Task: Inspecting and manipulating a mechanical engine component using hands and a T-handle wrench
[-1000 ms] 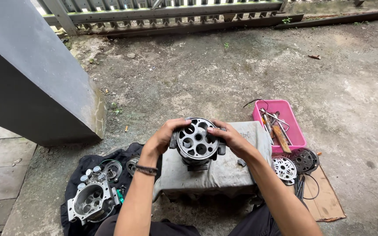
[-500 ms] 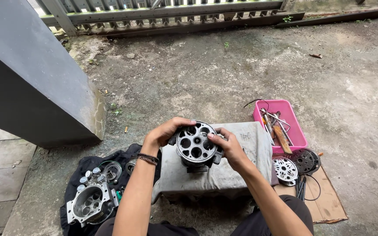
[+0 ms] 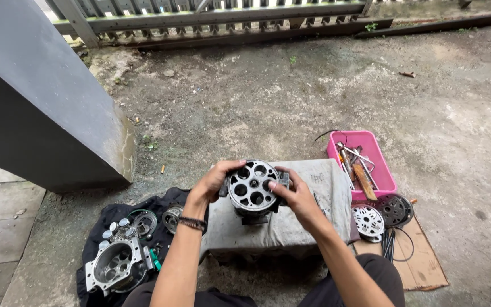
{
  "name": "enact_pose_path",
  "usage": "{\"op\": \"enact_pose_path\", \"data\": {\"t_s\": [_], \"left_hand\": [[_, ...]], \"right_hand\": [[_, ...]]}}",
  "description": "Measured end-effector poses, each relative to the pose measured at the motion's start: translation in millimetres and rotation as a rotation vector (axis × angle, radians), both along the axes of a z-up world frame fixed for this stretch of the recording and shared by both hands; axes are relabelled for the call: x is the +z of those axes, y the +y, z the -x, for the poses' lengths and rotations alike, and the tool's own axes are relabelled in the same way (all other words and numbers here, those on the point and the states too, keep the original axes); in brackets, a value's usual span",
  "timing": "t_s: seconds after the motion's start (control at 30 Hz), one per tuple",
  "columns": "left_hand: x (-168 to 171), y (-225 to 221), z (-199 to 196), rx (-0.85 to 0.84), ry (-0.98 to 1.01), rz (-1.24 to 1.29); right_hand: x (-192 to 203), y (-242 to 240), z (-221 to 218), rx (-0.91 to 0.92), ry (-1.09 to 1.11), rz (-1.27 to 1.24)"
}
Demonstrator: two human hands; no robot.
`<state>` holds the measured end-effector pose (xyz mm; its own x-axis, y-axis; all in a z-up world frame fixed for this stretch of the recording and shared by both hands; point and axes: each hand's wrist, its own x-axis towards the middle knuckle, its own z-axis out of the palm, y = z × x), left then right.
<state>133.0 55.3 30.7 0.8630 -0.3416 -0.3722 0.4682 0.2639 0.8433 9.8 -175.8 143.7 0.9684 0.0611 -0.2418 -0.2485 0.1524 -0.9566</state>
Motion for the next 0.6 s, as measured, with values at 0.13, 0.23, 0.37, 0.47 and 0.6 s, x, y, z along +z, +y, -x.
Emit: {"op": "enact_pose_path", "data": {"t_s": [0.13, 0.23, 0.37, 0.47, 0.6], "left_hand": [[49, -5, 42, 0.065, -0.07, -0.005], [91, -14, 76, 0.141, -0.176, -0.148], [97, -17, 95, 0.217, -0.258, -0.42], [104, -19, 108, 0.256, -0.274, -0.651], [142, -28, 137, 0.371, -0.267, -0.725]], "right_hand": [[6, 4, 8, -0.016, -0.034, 0.053], [15, 6, 7, -0.029, -0.078, 0.142], [19, 8, -2, -0.041, -0.09, 0.414], [20, 9, -14, -0.05, -0.121, 0.558], [29, 14, -24, 0.003, -0.2, 0.594]]}}
